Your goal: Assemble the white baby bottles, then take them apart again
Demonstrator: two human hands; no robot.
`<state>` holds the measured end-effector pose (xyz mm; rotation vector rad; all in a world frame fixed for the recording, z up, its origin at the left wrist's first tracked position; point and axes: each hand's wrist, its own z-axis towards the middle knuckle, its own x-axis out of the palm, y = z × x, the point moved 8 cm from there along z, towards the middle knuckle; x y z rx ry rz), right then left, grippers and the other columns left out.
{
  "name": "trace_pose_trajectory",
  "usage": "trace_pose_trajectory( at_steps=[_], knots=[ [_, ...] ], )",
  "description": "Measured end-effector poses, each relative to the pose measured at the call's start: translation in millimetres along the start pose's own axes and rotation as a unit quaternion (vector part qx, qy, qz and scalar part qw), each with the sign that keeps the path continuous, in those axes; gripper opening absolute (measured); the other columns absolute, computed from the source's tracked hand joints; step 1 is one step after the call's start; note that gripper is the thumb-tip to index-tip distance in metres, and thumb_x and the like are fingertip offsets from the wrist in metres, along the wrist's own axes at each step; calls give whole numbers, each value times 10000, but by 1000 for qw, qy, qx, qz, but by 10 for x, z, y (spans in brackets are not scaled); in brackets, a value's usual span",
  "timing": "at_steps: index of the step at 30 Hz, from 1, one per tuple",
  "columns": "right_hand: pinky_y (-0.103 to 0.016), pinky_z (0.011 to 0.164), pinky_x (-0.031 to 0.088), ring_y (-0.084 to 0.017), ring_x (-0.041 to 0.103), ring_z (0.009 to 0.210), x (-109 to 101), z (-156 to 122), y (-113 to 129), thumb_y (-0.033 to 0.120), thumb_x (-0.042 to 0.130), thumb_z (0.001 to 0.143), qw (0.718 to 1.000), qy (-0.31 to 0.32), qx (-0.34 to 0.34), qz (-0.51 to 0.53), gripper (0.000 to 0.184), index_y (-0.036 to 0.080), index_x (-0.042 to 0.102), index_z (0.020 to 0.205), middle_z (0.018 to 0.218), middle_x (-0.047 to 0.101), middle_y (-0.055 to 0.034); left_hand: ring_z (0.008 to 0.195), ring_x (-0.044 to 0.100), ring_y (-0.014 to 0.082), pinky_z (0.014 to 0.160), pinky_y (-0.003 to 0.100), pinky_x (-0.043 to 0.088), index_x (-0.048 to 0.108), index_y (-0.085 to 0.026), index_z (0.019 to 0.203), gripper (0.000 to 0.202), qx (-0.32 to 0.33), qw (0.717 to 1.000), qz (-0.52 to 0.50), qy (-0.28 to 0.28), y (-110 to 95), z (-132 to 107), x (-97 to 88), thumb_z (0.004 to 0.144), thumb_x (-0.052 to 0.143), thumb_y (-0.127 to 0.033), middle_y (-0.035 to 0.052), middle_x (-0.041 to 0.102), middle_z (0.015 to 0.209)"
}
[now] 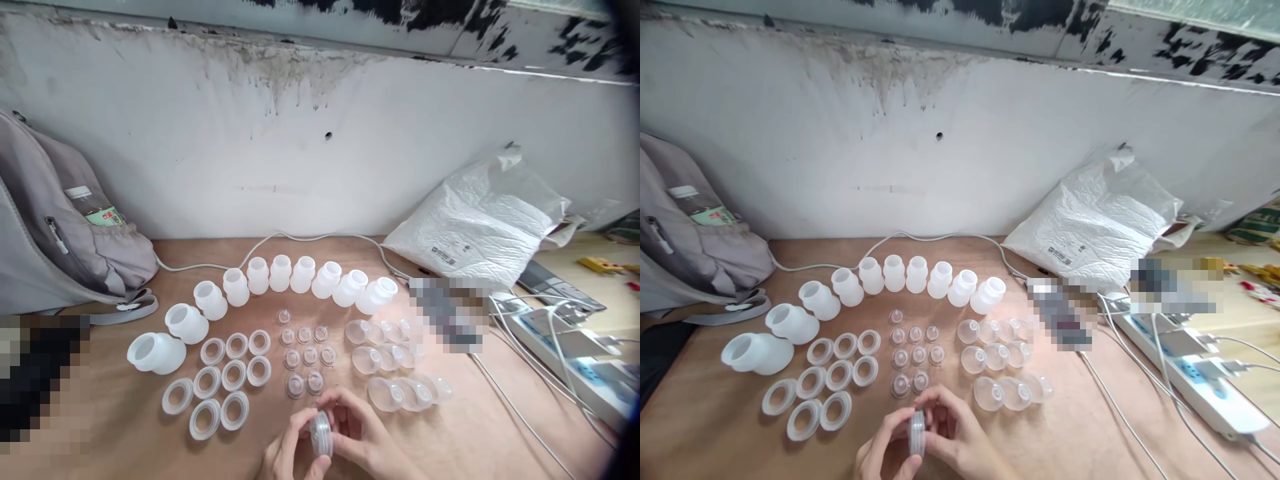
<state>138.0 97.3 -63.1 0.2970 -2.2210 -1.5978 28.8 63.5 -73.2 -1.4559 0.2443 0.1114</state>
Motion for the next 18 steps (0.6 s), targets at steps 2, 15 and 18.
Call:
trace_pose_trajectory(
  at_steps=[2, 15, 18],
  knots=[
    [-207, 541, 412, -111, 511, 640, 28, 23, -26, 332, 687, 658, 1000, 1, -2, -5, 333, 184, 531, 911, 735, 539, -9, 844, 624, 165, 748, 234, 513, 466, -270, 1125, 389, 2, 998, -53, 18, -27, 11, 20, 778, 471, -446, 45, 633, 996],
    [-171, 358, 392, -64, 482, 371, 194, 189, -15, 369, 643, 682, 998, -48, -38, -15, 307, 182, 409, 750, 550, 539, 53, 771, 573, 146, 681, 256, 495, 509, -200, 1066, 265, -30, 996, -53, 66, -322, 119, -318, 839, 414, -296, 71, 558, 949],
    [-172, 367, 396, -63, 487, 391, 224, 191, 38, 350, 636, 691, 995, -69, -64, -40, 275, 176, 437, 764, 571, 540, 50, 762, 579, 141, 681, 258, 498, 488, -194, 1065, 256, -27, 997, -42, 53, -285, 119, -349, 830, 430, -278, 68, 578, 960]
  ],
)
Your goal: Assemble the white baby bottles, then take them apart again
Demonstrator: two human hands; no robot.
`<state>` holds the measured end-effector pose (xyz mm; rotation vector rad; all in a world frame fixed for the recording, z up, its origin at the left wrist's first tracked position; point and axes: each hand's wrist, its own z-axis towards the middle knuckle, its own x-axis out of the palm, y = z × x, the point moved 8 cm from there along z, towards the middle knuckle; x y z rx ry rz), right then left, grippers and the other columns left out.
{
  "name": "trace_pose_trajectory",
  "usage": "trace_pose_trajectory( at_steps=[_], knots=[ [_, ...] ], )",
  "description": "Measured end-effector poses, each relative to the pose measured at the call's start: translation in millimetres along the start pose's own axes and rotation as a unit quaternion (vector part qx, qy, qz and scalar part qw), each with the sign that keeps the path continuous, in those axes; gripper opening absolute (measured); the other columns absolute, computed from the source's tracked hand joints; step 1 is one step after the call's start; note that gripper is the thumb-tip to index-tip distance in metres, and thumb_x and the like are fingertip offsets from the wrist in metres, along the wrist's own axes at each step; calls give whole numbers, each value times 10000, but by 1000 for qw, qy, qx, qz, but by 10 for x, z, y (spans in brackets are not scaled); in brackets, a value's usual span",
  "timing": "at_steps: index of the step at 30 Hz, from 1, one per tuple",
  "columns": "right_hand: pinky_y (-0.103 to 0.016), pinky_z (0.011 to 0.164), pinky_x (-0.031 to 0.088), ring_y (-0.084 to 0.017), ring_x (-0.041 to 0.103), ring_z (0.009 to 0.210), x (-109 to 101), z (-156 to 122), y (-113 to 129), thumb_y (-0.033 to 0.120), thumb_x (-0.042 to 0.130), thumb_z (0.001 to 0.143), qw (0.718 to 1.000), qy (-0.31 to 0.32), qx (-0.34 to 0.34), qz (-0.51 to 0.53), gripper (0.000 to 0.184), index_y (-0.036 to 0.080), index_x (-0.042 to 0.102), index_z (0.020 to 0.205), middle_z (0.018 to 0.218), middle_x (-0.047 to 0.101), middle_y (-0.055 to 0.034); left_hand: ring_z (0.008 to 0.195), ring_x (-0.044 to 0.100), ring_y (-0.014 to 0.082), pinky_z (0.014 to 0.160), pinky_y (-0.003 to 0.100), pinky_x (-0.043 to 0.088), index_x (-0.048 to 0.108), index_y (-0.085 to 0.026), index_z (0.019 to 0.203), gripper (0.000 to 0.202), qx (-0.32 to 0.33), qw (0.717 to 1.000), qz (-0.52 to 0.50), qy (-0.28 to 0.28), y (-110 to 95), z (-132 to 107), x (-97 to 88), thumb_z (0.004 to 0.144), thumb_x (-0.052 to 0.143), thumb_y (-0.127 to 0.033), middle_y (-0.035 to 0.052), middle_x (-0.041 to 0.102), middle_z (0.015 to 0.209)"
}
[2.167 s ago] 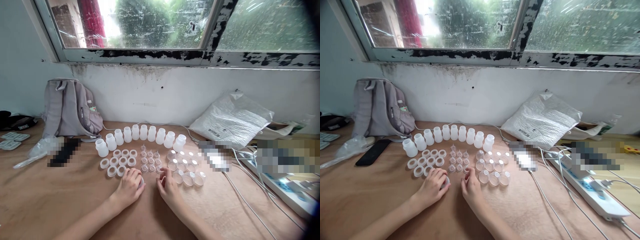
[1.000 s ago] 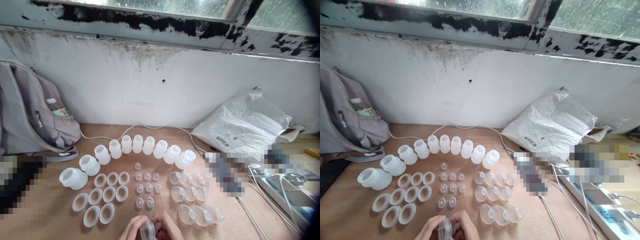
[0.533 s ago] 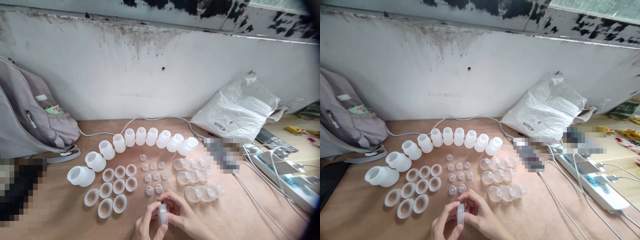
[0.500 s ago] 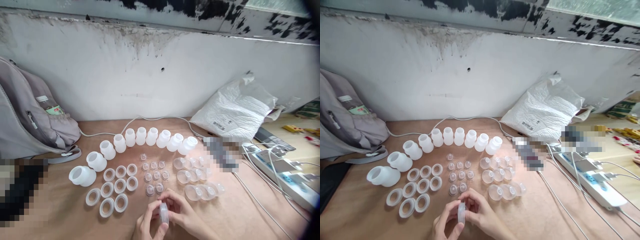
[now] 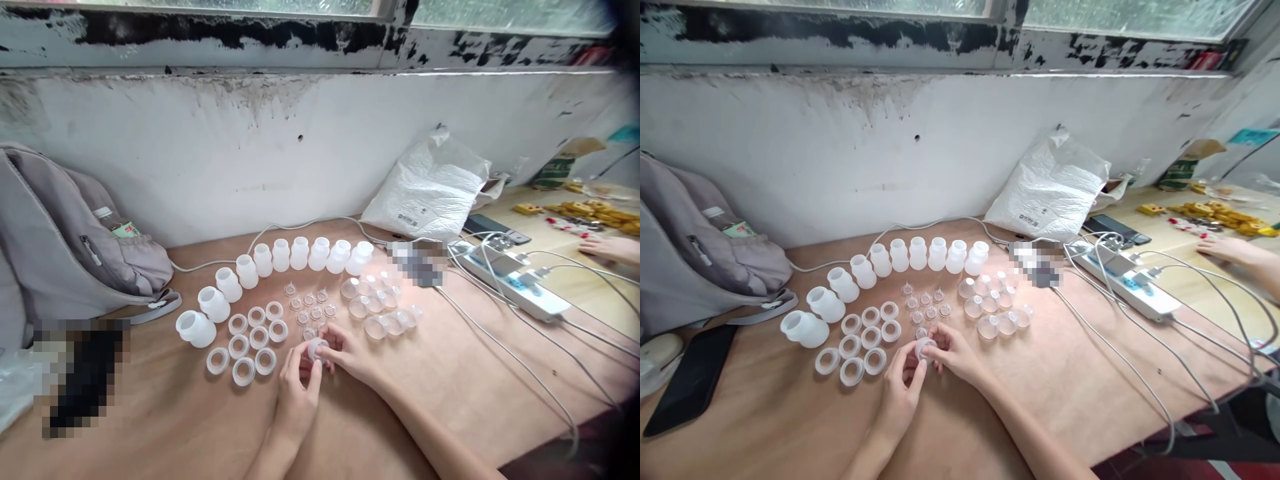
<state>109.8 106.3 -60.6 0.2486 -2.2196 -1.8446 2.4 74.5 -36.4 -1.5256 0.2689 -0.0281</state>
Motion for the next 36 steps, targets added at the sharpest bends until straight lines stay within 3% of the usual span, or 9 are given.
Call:
trace_pose_trajectory(
  at_steps=[7, 14, 23, 36],
  knots=[
    [-203, 408, 440, -87, 516, 476, 89, -45, 97, 318, 596, 722, 999, 24, -45, -13, 240, 185, 483, 887, 683, 561, 18, 713, 605, 132, 605, 235, 511, 478, -180, 1040, 247, -8, 999, -1, -35, 150, 27, -68, 825, 419, -287, 70, 607, 935],
    [-208, 437, 448, -88, 522, 470, 133, -70, 95, 286, 572, 722, 993, 36, -69, -84, 233, 184, 492, 915, 635, 562, 25, 656, 583, 121, 614, 236, 476, 510, -177, 922, 169, 36, 993, 98, -62, 111, 49, -138, 773, 454, -234, 31, 608, 789],
    [-191, 368, 405, -86, 481, 386, 90, -72, 72, 256, 513, 703, 972, -22, -133, -190, 127, 188, 489, 808, 511, 497, 62, 554, 529, 111, 559, 227, 427, 519, -173, 807, 114, 70, 985, 144, -69, 93, 78, -119, 717, 492, -238, -11, 575, 655],
    [-171, 366, 303, -59, 374, 406, -2, -140, 157, 186, 474, 627, 956, -61, -208, -199, 91, 196, 403, 684, 544, 405, 80, 567, 513, 90, 514, 193, 416, 484, -155, 878, 166, 142, 972, 176, -69, -102, -130, 74, 726, 487, -222, -20, 535, 677]
  ],
)
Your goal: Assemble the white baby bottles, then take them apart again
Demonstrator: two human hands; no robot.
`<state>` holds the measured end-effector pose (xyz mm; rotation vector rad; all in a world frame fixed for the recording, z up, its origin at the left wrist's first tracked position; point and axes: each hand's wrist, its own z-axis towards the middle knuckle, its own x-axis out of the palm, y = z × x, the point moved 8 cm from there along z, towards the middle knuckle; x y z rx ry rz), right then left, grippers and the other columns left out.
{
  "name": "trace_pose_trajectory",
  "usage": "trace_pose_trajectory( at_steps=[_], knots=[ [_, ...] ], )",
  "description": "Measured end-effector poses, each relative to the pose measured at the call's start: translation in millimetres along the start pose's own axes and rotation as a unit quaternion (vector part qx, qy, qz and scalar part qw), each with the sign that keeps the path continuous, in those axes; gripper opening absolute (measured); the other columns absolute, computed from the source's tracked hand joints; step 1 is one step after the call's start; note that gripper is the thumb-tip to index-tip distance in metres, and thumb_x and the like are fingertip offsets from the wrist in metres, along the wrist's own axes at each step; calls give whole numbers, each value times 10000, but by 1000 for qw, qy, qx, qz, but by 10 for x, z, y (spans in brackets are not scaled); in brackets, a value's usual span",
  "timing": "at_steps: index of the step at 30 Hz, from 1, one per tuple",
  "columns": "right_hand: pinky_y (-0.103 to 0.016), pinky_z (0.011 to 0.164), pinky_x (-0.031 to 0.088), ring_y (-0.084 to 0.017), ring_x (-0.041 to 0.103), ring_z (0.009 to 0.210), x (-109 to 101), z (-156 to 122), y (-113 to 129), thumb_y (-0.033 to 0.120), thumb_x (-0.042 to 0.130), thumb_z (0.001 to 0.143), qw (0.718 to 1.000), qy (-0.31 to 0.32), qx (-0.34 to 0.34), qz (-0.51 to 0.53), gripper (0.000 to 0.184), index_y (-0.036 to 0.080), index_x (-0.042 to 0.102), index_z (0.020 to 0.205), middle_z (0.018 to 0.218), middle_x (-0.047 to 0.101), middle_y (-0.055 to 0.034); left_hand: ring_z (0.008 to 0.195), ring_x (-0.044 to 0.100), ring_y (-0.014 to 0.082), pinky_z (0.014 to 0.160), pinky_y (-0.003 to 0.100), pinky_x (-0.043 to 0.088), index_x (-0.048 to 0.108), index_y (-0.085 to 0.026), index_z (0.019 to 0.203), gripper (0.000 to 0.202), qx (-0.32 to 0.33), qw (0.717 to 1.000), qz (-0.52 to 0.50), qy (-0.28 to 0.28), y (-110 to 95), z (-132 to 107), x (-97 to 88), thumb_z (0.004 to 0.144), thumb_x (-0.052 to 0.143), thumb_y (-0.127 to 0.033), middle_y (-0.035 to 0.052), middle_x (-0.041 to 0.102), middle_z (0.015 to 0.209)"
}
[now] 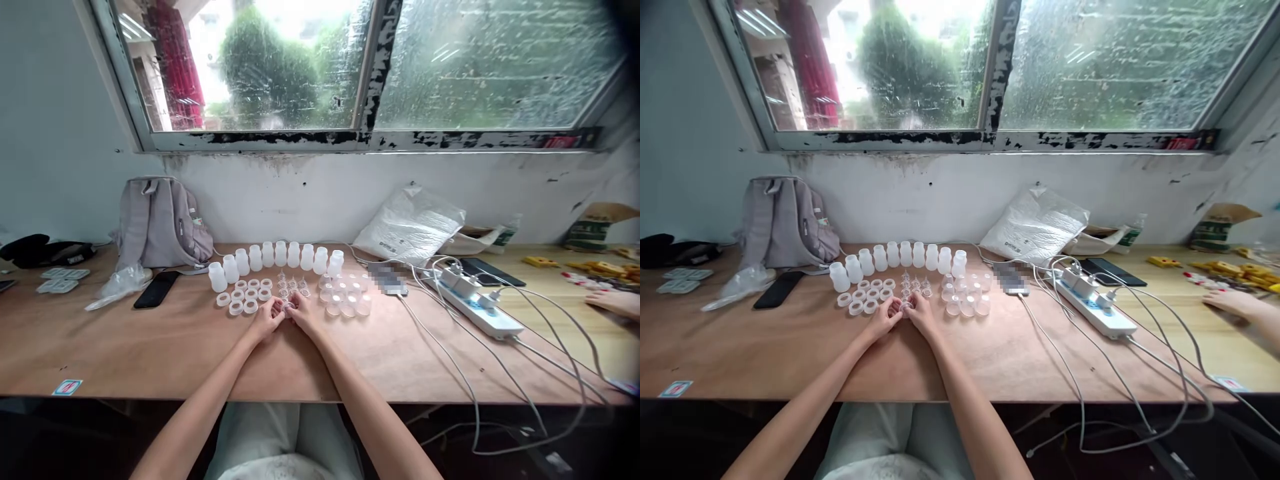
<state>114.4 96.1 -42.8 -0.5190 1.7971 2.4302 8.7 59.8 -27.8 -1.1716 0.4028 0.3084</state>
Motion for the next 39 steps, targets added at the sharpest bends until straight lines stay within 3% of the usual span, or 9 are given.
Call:
trace_pose_trajectory(
  at_steps=[8, 21, 24, 29, 34, 39],
  knots=[
    [-168, 395, 309, -62, 385, 445, -28, 9, 38, 162, 486, 616, 1000, 11, 2, -2, 99, 191, 406, 666, 551, 430, 72, 546, 495, 87, 504, 191, 397, 483, -163, 873, 157, 25, 999, 26, 15, -80, 19, -18, 725, 472, -214, -28, 515, 665],
    [-127, 263, 274, -41, 389, 306, -23, 28, -62, 121, 452, 650, 996, 58, 44, 51, 104, 198, 430, 717, 496, 433, 84, 552, 464, 119, 558, 233, 373, 490, -194, 770, 84, 59, 988, 143, 24, -175, 197, 86, 721, 421, -194, -19, 500, 624],
    [-131, 264, 299, -53, 425, 318, -61, -11, -23, 162, 458, 702, 996, 50, 38, 66, 66, 201, 447, 753, 500, 451, 75, 573, 487, 123, 559, 234, 384, 482, -192, 797, 102, 62, 984, 164, 12, -154, 231, 99, 732, 405, -185, -10, 523, 655],
    [-169, 327, 399, -82, 487, 380, -12, -63, 16, 228, 472, 747, 985, 97, 48, 132, 131, 202, 461, 874, 519, 496, 63, 528, 485, 107, 528, 221, 389, 461, -189, 773, 55, 17, 992, 121, -29, -56, 283, 23, 754, 410, -198, -27, 510, 615],
    [-167, 305, 364, -76, 445, 344, -33, -64, -47, 252, 440, 779, 982, 84, 70, 152, 54, 200, 454, 787, 474, 464, 69, 560, 499, 111, 549, 228, 408, 486, -194, 790, 96, 4, 993, 116, 0, -100, 257, 44, 782, 421, -263, -15, 536, 647],
    [-163, 296, 338, -71, 422, 334, -37, -66, -36, 251, 423, 795, 982, 90, 65, 155, 75, 205, 470, 831, 473, 458, 68, 574, 496, 113, 560, 233, 417, 501, -198, 915, 185, 15, 992, 118, 36, -176, 254, 70, 786, 427, -309, -2, 546, 710]
  ],
)
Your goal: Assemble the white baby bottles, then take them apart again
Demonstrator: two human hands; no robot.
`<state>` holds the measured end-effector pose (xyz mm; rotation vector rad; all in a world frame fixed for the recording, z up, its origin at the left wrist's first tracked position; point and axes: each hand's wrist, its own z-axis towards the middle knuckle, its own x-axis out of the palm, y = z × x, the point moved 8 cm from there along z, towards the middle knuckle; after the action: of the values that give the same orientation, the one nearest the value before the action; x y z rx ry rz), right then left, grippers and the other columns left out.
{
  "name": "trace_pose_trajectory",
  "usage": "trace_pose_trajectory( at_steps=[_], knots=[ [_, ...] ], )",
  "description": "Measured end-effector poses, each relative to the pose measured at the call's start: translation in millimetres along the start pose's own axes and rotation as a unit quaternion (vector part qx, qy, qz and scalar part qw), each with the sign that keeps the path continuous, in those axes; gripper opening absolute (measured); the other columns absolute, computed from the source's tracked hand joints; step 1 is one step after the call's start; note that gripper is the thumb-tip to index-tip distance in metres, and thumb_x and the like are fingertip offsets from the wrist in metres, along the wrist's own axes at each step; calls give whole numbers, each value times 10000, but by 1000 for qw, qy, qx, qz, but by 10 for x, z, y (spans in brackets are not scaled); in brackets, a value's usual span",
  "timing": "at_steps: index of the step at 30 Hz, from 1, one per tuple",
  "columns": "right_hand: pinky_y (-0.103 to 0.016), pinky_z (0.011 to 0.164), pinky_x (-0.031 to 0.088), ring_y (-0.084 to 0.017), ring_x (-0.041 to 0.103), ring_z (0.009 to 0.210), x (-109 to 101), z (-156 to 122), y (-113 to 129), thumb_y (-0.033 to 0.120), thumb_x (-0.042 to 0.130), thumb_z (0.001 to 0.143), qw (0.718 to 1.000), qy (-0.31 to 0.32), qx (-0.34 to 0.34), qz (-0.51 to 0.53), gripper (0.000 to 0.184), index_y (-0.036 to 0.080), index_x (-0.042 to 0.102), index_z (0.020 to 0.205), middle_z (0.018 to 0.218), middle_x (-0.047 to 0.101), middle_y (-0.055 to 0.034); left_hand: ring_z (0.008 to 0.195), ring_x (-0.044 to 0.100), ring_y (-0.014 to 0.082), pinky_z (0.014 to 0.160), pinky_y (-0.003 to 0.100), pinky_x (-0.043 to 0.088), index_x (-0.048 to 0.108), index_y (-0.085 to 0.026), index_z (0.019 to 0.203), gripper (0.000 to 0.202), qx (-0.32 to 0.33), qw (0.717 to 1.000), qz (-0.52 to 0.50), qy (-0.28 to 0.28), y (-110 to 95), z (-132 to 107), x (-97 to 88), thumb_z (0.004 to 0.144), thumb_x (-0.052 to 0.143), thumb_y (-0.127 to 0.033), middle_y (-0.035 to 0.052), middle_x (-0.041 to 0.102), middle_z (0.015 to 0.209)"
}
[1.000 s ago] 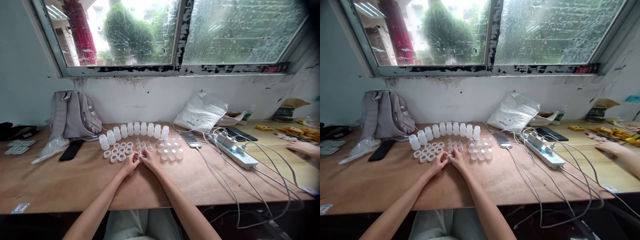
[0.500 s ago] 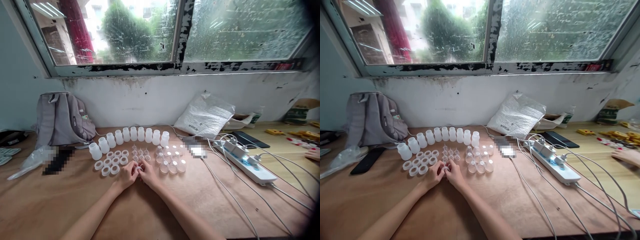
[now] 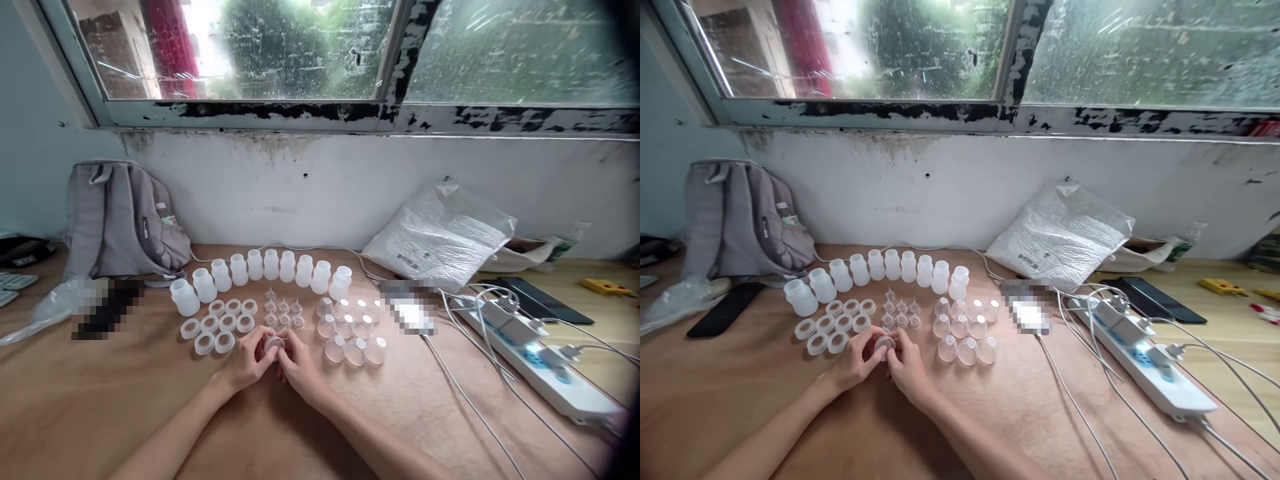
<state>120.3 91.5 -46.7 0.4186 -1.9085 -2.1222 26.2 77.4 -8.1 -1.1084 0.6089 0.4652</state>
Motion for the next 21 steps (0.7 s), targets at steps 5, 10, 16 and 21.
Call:
trace_pose_trajectory(
  at_steps=[5, 10, 16, 21],
  knots=[
    [-172, 312, 357, -79, 440, 352, -18, -32, -34, 260, 435, 794, 999, -7, 24, 34, 125, 212, 452, 908, 493, 468, 69, 573, 488, 102, 570, 224, 426, 491, -205, 1024, 254, 27, 1000, -3, 13, -80, 0, 6, 806, 399, -298, 15, 532, 792],
    [-208, 399, 426, -86, 498, 419, 7, -101, 43, 334, 490, 790, 996, 21, 26, 87, 288, 216, 449, 1049, 599, 516, 44, 697, 523, 131, 666, 255, 435, 481, -208, 1062, 282, 34, 999, -3, 3, -75, -14, 11, 831, 323, -236, 50, 541, 904],
    [-218, 425, 418, -82, 521, 430, 27, -103, 51, 409, 456, 810, 987, 35, 54, 149, 364, 224, 397, 1118, 702, 539, 19, 657, 526, 128, 636, 249, 425, 504, -186, 990, 230, -12, 996, -73, -44, 114, -6, -49, 811, 360, -199, 33, 591, 843],
    [-190, 379, 341, -56, 436, 367, 45, -91, -7, 432, 504, 781, 993, 39, 38, 100, 254, 194, 444, 849, 595, 491, 55, 596, 519, 116, 576, 222, 405, 531, -177, 933, 210, -20, 995, -98, -18, 132, -6, -25, 806, 365, -194, 3, 590, 721]
  ],
)
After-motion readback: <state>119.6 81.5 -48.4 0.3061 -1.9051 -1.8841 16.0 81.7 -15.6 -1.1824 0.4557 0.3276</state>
